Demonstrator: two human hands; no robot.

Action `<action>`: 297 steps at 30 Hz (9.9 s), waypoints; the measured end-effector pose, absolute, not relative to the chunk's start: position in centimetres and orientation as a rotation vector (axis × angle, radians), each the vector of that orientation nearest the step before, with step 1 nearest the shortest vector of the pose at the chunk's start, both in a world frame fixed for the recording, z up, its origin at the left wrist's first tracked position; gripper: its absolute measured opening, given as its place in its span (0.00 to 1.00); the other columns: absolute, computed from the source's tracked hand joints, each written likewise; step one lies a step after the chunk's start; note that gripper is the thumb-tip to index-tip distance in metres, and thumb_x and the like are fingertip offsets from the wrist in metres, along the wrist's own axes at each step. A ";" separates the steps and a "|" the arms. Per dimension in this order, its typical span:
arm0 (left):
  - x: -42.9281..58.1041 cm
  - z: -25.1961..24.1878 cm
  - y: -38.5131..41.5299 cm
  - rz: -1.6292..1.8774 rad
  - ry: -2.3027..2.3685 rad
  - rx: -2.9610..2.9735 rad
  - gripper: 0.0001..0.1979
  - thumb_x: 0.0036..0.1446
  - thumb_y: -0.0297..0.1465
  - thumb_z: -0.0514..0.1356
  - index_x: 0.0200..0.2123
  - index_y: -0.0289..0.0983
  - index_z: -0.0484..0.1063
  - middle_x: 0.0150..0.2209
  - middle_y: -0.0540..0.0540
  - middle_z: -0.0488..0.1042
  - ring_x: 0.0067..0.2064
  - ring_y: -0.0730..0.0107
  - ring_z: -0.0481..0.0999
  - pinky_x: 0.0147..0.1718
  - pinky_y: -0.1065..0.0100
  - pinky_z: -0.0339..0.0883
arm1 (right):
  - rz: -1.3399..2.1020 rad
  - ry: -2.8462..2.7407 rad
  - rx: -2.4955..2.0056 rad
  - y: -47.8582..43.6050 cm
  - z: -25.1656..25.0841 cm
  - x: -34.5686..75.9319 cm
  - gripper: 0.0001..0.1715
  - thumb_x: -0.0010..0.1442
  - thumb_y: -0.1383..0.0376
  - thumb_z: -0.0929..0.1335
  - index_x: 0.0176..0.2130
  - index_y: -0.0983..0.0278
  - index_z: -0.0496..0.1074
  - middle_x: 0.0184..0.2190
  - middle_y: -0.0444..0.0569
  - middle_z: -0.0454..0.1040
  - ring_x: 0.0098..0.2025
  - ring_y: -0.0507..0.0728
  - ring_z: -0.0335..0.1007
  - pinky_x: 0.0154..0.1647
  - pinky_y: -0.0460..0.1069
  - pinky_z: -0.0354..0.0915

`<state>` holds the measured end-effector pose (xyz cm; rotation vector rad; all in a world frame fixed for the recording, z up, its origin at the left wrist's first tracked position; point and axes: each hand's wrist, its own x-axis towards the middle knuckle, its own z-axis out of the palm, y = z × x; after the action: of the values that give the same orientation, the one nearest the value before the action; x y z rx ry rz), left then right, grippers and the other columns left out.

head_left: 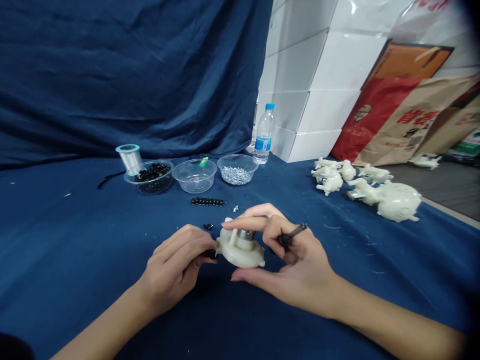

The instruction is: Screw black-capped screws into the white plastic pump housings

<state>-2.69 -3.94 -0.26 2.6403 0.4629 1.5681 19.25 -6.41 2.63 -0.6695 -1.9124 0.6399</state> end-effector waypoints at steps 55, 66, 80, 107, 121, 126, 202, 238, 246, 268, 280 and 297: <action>-7.8 2.1 -6.2 0.814 0.720 2.509 0.12 0.63 0.20 0.51 0.46 0.38 0.68 0.45 0.41 0.73 0.45 0.63 0.75 0.43 0.65 0.73 | 1.388 -1.699 -0.656 -4.1 1.2 18.9 0.12 0.67 0.64 0.65 0.36 0.60 0.54 0.56 0.55 0.70 0.44 0.55 0.77 0.48 0.55 0.71; -10.6 -0.3 -11.1 1.124 0.631 2.989 0.10 0.64 0.20 0.53 0.43 0.32 0.74 0.37 0.41 0.78 0.44 0.63 0.78 0.40 0.65 0.77 | 0.774 -2.189 -0.885 -3.2 -0.8 14.4 0.10 0.55 0.74 0.70 0.30 0.62 0.65 0.32 0.43 0.77 0.37 0.55 0.77 0.38 0.51 0.69; -10.5 -1.1 -10.8 1.153 0.768 2.700 0.09 0.62 0.21 0.58 0.45 0.31 0.71 0.40 0.40 0.75 0.43 0.64 0.76 0.39 0.65 0.74 | 0.910 -1.996 -0.940 -2.8 -1.2 15.6 0.24 0.54 0.76 0.68 0.25 0.59 0.48 0.37 0.47 0.80 0.43 0.59 0.78 0.44 0.56 0.71; -5.6 4.4 -7.6 0.733 1.254 1.850 0.06 0.58 0.35 0.62 0.36 0.39 0.73 0.31 0.50 0.75 0.30 0.72 0.72 0.31 0.71 0.70 | 1.253 -1.538 -0.683 -6.0 1.7 15.5 0.24 0.58 0.72 0.72 0.27 0.60 0.52 0.38 0.47 0.79 0.39 0.52 0.76 0.42 0.48 0.72; -7.0 1.3 -6.8 0.776 1.213 1.622 0.13 0.61 0.42 0.59 0.41 0.40 0.75 0.31 0.50 0.75 0.31 0.71 0.71 0.30 0.72 0.66 | 1.385 -1.390 -0.662 -6.3 1.5 14.6 0.24 0.56 0.74 0.72 0.27 0.60 0.53 0.36 0.45 0.79 0.36 0.52 0.76 0.39 0.48 0.73; -6.9 1.4 -6.6 0.739 1.202 1.665 0.13 0.62 0.43 0.58 0.40 0.41 0.74 0.33 0.52 0.73 0.32 0.73 0.68 0.30 0.73 0.63 | 1.388 -1.366 -0.626 -6.5 1.5 14.4 0.25 0.56 0.74 0.72 0.26 0.60 0.52 0.34 0.44 0.79 0.35 0.52 0.77 0.39 0.48 0.74; -5.0 1.9 -5.0 0.709 0.994 1.375 0.09 0.61 0.37 0.62 0.41 0.42 0.78 0.24 0.55 0.70 0.24 0.81 0.66 0.22 0.81 0.59 | 1.218 -1.344 -0.833 -5.8 0.8 14.5 0.29 0.51 0.72 0.76 0.24 0.59 0.52 0.32 0.44 0.81 0.38 0.57 0.79 0.44 0.53 0.75; -4.7 2.4 -5.3 0.633 1.046 1.349 0.10 0.60 0.39 0.62 0.40 0.41 0.79 0.26 0.54 0.72 0.26 0.80 0.66 0.23 0.80 0.60 | 1.195 -1.363 -0.880 -5.9 1.2 14.2 0.29 0.45 0.76 0.77 0.21 0.60 0.54 0.28 0.45 0.81 0.32 0.55 0.79 0.36 0.47 0.77; -4.6 2.6 -5.9 0.623 1.078 1.331 0.11 0.60 0.40 0.62 0.39 0.42 0.80 0.24 0.54 0.72 0.24 0.79 0.65 0.22 0.80 0.58 | 1.246 -1.312 -0.846 -5.8 1.1 14.3 0.30 0.45 0.77 0.77 0.19 0.61 0.54 0.25 0.44 0.81 0.34 0.55 0.80 0.37 0.47 0.78; -4.2 2.8 -6.6 0.652 1.139 1.462 0.11 0.60 0.37 0.58 0.34 0.38 0.78 0.28 0.50 0.73 0.28 0.71 0.64 0.25 0.71 0.56 | 1.241 -1.310 -0.902 -6.0 1.1 13.9 0.29 0.45 0.75 0.77 0.20 0.60 0.54 0.24 0.43 0.78 0.34 0.58 0.80 0.37 0.50 0.77; -4.1 3.4 -6.7 0.589 1.167 1.369 0.17 0.61 0.43 0.58 0.44 0.37 0.76 0.29 0.49 0.74 0.29 0.70 0.68 0.28 0.70 0.60 | 1.361 -1.295 -0.840 -5.8 1.1 14.4 0.30 0.45 0.71 0.78 0.21 0.61 0.53 0.31 0.47 0.81 0.33 0.57 0.80 0.37 0.51 0.77; -4.2 3.1 -6.4 0.569 1.182 1.364 0.17 0.59 0.47 0.58 0.34 0.39 0.76 0.25 0.53 0.67 0.25 0.75 0.62 0.24 0.74 0.55 | 0.181 -2.273 -0.874 -5.5 5.6 21.6 0.15 0.60 0.73 0.70 0.45 0.58 0.76 0.39 0.47 0.77 0.39 0.55 0.74 0.38 0.48 0.69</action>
<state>-4.19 -6.37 3.06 1.3643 1.1818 0.5689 21.59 -5.49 5.63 -0.8742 -2.2730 0.1815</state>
